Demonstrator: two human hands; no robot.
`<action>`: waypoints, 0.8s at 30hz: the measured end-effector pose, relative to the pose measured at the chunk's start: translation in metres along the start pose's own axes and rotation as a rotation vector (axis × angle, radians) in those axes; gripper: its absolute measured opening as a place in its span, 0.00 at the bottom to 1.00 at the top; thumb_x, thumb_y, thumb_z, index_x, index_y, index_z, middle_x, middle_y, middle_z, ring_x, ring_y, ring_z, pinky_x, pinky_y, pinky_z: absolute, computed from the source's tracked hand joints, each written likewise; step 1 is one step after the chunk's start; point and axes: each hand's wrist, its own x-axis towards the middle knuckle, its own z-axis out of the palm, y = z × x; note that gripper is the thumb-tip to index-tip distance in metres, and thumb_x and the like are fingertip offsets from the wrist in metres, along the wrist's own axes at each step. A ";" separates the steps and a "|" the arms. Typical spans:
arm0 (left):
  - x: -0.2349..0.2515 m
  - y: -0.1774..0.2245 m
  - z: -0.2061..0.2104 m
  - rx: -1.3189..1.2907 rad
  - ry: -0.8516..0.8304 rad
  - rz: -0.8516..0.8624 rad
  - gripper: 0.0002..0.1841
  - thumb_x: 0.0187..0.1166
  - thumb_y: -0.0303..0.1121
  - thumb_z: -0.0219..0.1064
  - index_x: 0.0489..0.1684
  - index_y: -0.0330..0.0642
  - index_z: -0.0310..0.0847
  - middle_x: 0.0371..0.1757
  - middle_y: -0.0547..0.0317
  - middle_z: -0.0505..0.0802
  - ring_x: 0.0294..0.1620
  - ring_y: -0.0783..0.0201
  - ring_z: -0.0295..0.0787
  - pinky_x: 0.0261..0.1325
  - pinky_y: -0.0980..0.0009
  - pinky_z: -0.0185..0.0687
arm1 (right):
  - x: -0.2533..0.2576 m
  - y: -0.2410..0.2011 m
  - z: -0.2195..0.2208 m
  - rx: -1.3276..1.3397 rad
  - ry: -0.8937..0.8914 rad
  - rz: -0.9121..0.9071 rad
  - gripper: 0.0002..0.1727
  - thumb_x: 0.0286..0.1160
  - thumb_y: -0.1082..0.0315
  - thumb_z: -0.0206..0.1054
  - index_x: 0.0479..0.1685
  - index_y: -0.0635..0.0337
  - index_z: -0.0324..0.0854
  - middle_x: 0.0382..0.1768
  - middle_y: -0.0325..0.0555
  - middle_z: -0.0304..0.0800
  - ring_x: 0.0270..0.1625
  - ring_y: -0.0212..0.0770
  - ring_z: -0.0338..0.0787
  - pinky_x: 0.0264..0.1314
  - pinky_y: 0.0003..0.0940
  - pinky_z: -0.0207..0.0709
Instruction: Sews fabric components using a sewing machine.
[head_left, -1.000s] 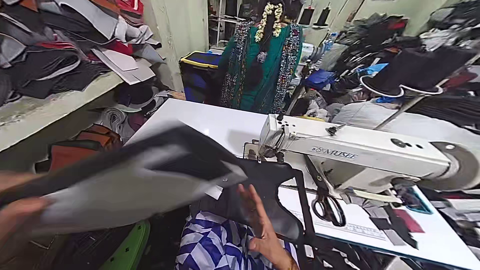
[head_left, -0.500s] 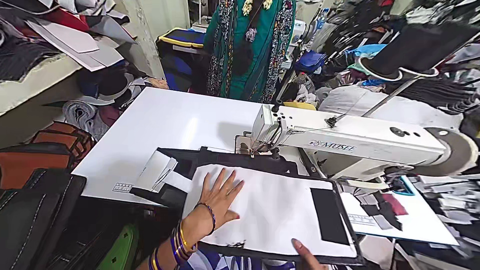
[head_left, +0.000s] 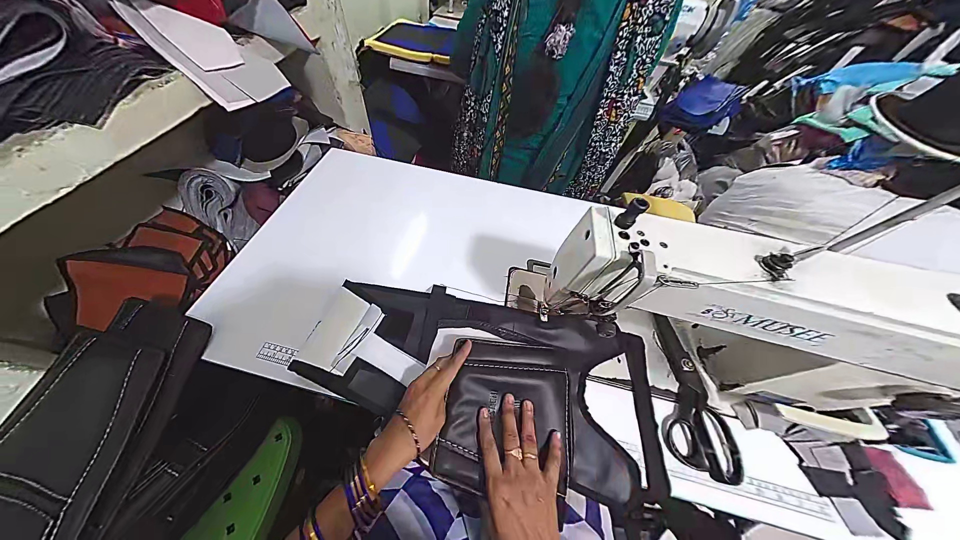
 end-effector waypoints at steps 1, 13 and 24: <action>0.002 0.004 0.002 0.112 -0.008 -0.015 0.36 0.68 0.07 0.54 0.84 0.32 0.69 0.74 0.31 0.84 0.75 0.37 0.83 0.78 0.52 0.76 | 0.000 0.002 -0.003 0.034 -0.034 0.006 0.57 0.33 0.51 0.88 0.80 0.62 0.76 0.83 0.72 0.69 0.82 0.78 0.70 0.68 0.89 0.55; 0.012 -0.007 0.004 0.446 -0.089 0.009 0.41 0.68 0.16 0.62 0.85 0.65 0.73 0.91 0.44 0.67 0.90 0.22 0.51 0.74 0.11 0.36 | 0.010 0.059 -0.036 0.699 0.049 0.583 0.62 0.53 0.34 0.73 0.83 0.77 0.62 0.79 0.65 0.74 0.79 0.45 0.78 0.80 0.40 0.70; 0.021 -0.008 -0.013 0.409 -0.274 -0.120 0.40 0.79 0.68 0.53 0.92 0.63 0.62 0.96 0.47 0.57 0.95 0.27 0.34 0.78 0.15 0.23 | -0.021 0.155 -0.047 1.200 0.313 0.750 0.58 0.47 0.74 0.74 0.90 0.71 0.49 0.71 0.46 0.82 0.62 0.20 0.88 0.63 0.17 0.83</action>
